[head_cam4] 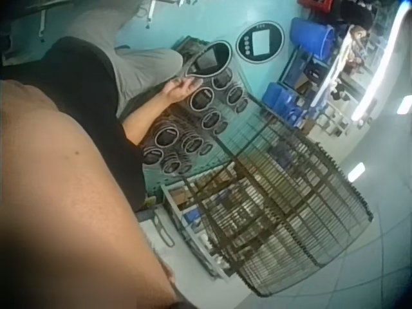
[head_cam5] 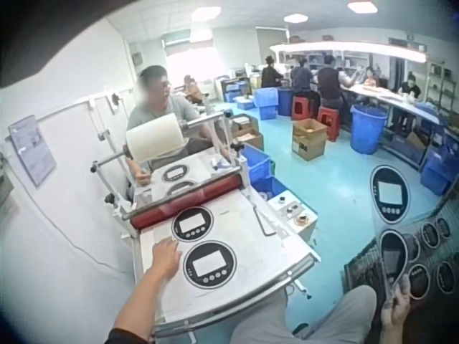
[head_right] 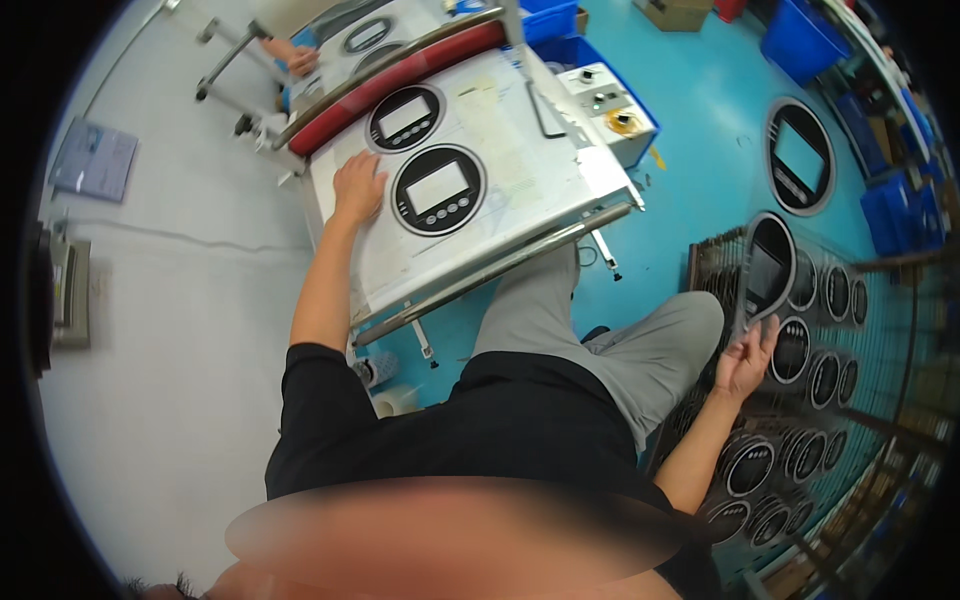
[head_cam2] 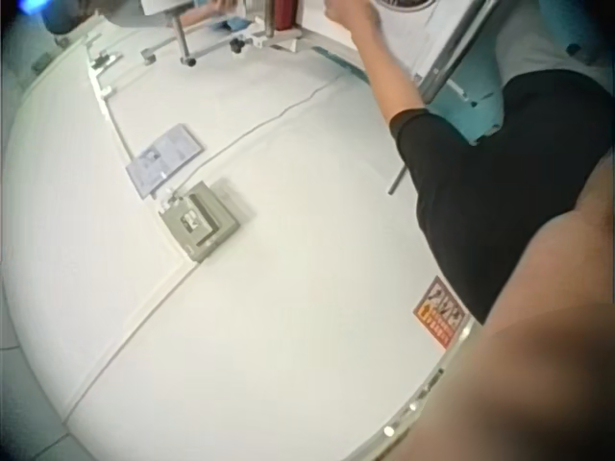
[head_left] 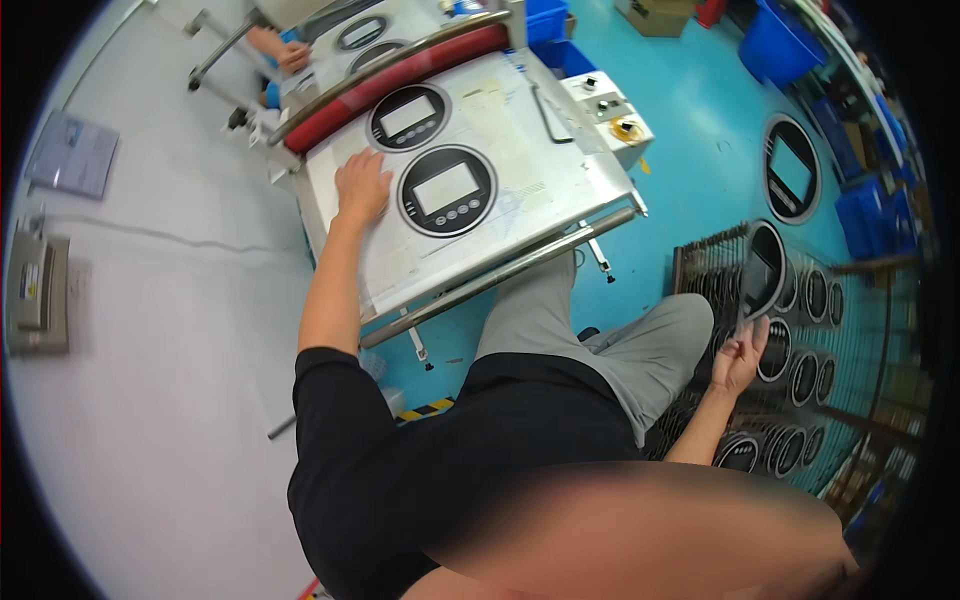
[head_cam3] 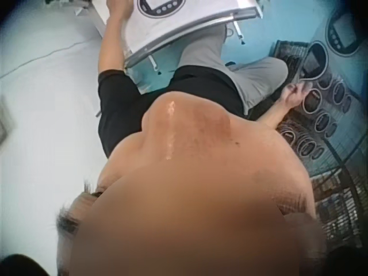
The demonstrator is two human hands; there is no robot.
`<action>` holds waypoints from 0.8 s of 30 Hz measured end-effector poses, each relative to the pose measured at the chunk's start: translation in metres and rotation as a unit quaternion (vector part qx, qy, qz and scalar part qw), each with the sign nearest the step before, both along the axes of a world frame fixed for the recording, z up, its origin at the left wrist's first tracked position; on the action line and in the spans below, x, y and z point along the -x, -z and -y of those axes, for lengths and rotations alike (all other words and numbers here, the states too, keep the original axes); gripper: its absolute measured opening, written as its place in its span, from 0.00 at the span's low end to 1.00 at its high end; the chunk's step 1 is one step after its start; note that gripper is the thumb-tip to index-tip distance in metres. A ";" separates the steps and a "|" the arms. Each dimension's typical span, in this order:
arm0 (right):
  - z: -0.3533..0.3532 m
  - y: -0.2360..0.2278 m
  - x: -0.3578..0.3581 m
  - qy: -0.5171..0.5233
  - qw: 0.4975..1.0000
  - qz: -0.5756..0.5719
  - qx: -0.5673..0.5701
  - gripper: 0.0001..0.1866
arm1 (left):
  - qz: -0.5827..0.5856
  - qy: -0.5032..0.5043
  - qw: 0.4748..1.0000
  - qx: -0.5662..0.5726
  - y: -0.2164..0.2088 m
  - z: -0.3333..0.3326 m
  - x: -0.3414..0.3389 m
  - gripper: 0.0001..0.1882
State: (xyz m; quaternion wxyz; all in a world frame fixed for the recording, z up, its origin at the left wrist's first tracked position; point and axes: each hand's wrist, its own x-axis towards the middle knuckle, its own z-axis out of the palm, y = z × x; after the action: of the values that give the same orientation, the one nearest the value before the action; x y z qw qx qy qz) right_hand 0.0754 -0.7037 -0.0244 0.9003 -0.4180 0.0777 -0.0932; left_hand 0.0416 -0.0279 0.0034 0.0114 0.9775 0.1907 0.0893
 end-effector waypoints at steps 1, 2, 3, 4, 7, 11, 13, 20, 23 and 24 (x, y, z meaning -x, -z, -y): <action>-0.016 -0.007 0.003 -0.003 1.000 -0.002 -0.001 0.26 | 0.013 -0.004 0.999 -0.032 0.001 0.003 -0.005 0.22; -0.028 -0.015 0.008 -0.016 0.999 -0.014 0.028 0.26 | 0.069 0.022 0.997 0.008 0.004 0.010 -0.011 0.22; -0.038 -0.022 0.011 -0.021 0.998 -0.030 0.055 0.27 | 0.120 0.055 0.990 0.052 0.007 0.026 -0.017 0.21; -0.041 -0.017 0.014 -0.051 0.996 -0.022 0.063 0.26 | 0.130 0.080 0.970 0.192 -0.007 0.062 -0.028 0.21; -0.062 -0.029 0.019 -0.111 0.987 -0.095 0.068 0.25 | 0.060 0.080 0.731 0.675 -0.044 0.178 -0.043 0.23; -0.075 -0.028 0.027 -0.222 0.969 -0.086 0.070 0.23 | 0.042 0.214 0.670 0.710 -0.071 0.265 -0.029 0.25; -0.067 -0.021 0.039 -0.215 0.975 -0.031 0.047 0.22 | 0.048 0.213 0.699 0.681 -0.068 0.284 -0.033 0.23; -0.037 -0.009 0.081 -0.185 0.980 -0.009 0.068 0.24 | 0.005 0.154 0.737 0.658 -0.077 0.339 -0.047 0.22; 0.020 0.008 0.080 -0.122 0.990 0.006 0.068 0.24 | 0.015 0.179 0.758 0.627 -0.071 0.337 -0.057 0.17; 0.061 0.009 0.082 -0.068 0.993 0.004 0.092 0.24 | 0.005 0.176 0.773 0.609 -0.077 0.336 -0.057 0.18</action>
State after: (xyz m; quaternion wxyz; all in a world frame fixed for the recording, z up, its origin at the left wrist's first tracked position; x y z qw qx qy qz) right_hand -0.0066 -0.7646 -0.0335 0.8625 -0.5031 0.0369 -0.0404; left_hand 0.0982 -0.3642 0.0802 0.6211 0.7819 0.0302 -0.0447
